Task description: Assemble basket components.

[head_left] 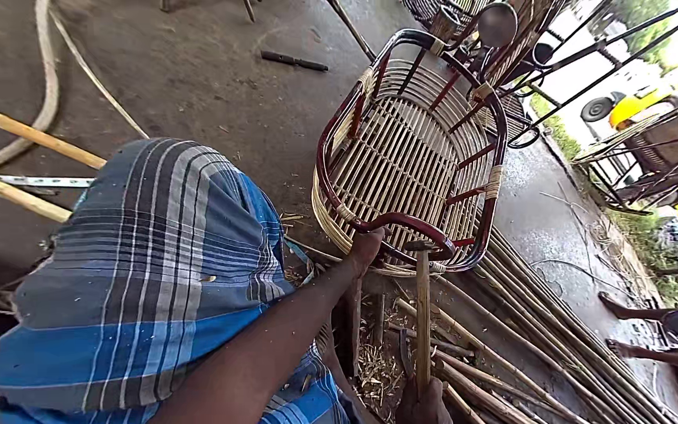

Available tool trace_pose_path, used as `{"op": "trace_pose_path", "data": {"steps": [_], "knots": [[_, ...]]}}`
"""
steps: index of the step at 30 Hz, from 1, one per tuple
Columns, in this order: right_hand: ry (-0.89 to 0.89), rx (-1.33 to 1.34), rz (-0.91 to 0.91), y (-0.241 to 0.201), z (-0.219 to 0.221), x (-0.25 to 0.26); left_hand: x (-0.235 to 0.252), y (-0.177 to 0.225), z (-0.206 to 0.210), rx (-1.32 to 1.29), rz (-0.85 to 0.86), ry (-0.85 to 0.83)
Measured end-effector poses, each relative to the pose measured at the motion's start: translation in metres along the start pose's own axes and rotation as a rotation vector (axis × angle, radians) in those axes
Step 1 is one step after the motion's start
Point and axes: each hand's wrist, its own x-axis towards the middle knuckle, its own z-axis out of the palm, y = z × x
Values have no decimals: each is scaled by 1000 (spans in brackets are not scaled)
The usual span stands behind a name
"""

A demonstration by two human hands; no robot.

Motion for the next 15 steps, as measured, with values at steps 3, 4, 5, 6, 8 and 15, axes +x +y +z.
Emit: {"op": "trace_pose_path", "data": {"steps": [3, 4, 5, 6, 8, 15], "knots": [[162, 129, -44, 1, -3, -12, -3, 2, 2, -14, -8, 25], [192, 206, -52, 1, -7, -14, -3, 3, 2, -15, 13, 37], [197, 313, -61, 3, -13, -15, -3, 4, 1, -15, 32, 37], [160, 485, -82, 12, -17, -15, -2, 2, 0, -15, 36, 31], [-29, 638, -110, 31, -20, -14, 0, -4, -2, -8, 28, 12], [55, 61, -7, 1, 7, -9, -5, 1, -2, -6, 26, 18]]}}
